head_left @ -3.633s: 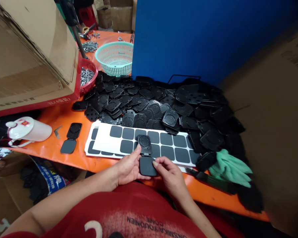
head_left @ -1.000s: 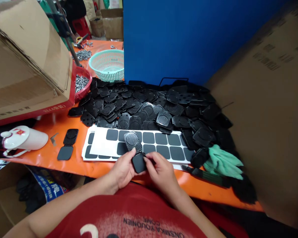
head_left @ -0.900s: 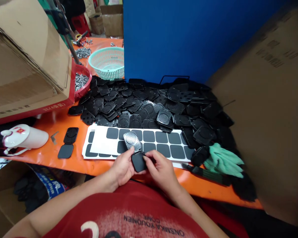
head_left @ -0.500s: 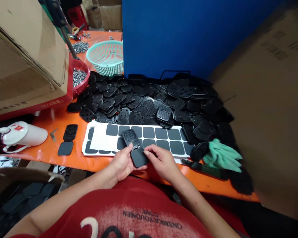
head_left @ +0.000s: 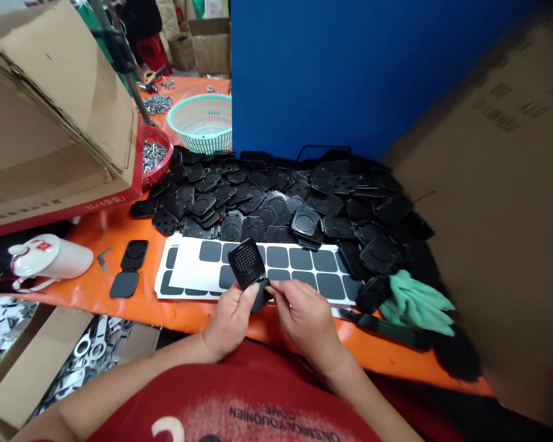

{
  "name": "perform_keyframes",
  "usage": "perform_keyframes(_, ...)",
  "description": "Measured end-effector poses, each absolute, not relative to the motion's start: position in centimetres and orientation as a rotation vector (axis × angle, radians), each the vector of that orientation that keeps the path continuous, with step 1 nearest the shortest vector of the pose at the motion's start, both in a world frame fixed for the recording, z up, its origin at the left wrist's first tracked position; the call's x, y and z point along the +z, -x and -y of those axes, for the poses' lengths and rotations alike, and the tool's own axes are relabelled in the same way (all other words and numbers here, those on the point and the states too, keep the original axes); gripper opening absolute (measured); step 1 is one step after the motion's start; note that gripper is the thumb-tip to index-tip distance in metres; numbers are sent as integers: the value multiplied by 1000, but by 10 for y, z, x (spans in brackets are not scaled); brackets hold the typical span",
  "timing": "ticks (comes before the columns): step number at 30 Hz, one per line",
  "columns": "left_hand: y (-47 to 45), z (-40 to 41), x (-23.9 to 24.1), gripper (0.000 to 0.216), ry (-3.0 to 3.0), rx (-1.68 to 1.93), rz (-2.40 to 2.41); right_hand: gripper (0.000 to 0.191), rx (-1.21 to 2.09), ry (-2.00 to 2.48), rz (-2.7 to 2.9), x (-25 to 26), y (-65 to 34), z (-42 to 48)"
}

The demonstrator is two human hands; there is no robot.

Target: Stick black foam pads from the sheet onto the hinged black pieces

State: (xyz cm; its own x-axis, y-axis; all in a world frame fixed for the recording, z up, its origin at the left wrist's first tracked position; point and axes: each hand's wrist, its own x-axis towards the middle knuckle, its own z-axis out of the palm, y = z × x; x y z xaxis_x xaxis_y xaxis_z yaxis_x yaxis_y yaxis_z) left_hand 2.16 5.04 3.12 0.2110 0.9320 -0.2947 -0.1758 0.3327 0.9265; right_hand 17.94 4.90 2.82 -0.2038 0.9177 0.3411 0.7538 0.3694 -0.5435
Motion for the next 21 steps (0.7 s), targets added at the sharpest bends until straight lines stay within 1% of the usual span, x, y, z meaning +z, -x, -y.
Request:
perform_keyframes(4,-20,-51,28,27,-907,978,-1061,21,326,1384,2030,31,-179,-52)
perform_keyframes(7,-19,-49,27,24,-962,993,-1090,28,332,1387,2082,23,-176,-54)
perform_keyframes(10,-17,-50,32,18,-1107,975,-1102,36,456,1358,2125,9,-170,-57)
perform_keyframes(13,0,-61,41,15,-1071,962,-1314,31,604,1314,2145,1,-168,-59)
perform_keyframes(16,50,-80,45,22,-939,1004,-1692,27,669,1309,2159,-4,-175,-60)
perform_keyframes(18,101,-91,44,31,-1011,966,-1919,26,685,1333,2157,-7,-183,-60)
perform_keyframes(19,128,-94,41,38,-1076,908,-1990,26,686,1348,2160,-9,-187,-61)
perform_keyframes(21,177,-97,34,44,-1153,655,-2224,25,656,1359,2186,-12,-192,-62)
